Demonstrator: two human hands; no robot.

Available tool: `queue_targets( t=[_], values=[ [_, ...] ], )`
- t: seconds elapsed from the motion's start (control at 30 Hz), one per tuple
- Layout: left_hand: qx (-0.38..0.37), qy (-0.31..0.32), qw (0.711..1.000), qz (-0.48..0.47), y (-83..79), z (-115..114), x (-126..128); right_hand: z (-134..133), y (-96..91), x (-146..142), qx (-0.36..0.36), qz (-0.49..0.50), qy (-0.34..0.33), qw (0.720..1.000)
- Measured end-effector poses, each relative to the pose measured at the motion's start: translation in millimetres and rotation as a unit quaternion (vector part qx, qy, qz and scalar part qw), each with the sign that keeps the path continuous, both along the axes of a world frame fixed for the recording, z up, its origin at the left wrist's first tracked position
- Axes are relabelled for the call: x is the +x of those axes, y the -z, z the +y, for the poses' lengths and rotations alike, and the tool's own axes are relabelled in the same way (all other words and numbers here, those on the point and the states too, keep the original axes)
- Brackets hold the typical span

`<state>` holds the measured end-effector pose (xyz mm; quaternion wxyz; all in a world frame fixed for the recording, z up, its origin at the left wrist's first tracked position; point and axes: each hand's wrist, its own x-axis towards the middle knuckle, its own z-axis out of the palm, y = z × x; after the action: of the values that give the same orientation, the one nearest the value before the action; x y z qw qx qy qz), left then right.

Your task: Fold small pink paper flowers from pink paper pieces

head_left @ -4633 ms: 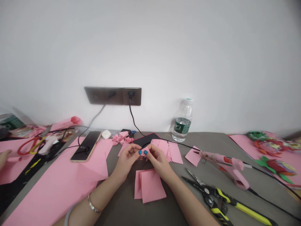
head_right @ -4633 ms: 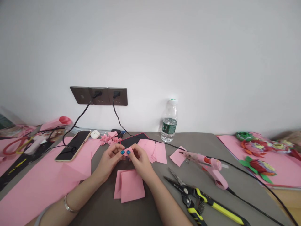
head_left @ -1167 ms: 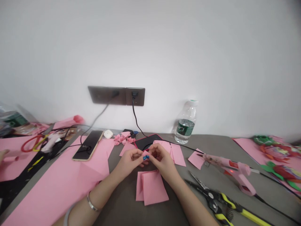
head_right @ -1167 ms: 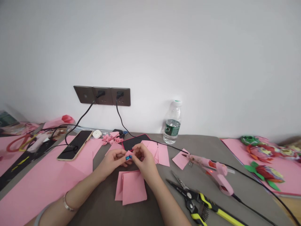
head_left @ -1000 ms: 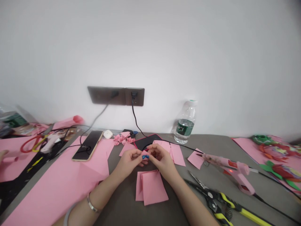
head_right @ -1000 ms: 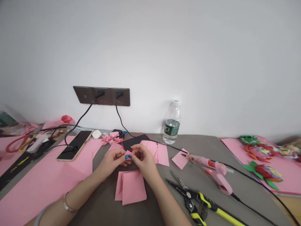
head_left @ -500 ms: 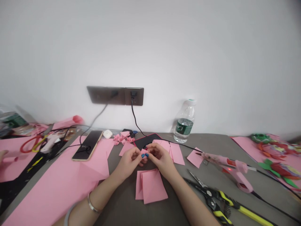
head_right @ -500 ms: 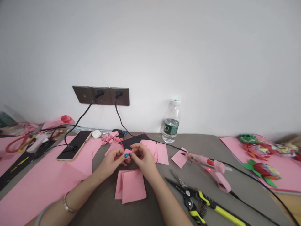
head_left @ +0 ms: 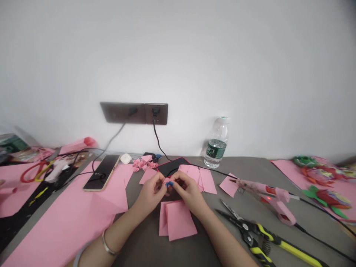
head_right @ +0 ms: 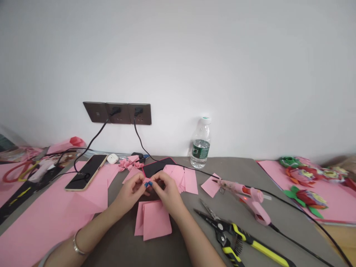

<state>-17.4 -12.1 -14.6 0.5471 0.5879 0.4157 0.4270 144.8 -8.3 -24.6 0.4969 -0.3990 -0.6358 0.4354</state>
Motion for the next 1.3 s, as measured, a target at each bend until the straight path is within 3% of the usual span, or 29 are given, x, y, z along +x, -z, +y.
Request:
queue_targets(
  t=[0.13, 0.27, 0.77, 1.3],
  values=[
    [-0.134, 0.046, 0.978, -0.150, 0.5, 2.3, 2.8, 3.4, 0.3, 1.9, 0.090, 0.015, 0.039, 0.995],
    [-0.200, 0.039, 0.959, -0.196, 2.0, 4.9, 3.5, 5.1, 0.9, 3.3, 0.140, 0.003, 0.041, 0.989],
    [-0.145, -0.002, 0.975, -0.167, 4.5, 5.1, 2.6, 2.2, -0.7, 3.3, 0.146, 0.009, 0.054, 0.988],
    [-0.151, -0.008, 0.979, -0.137, 4.7, 5.8, 1.5, -0.6, -3.1, 0.8, 0.151, -0.062, 0.070, 0.984]
  ],
)
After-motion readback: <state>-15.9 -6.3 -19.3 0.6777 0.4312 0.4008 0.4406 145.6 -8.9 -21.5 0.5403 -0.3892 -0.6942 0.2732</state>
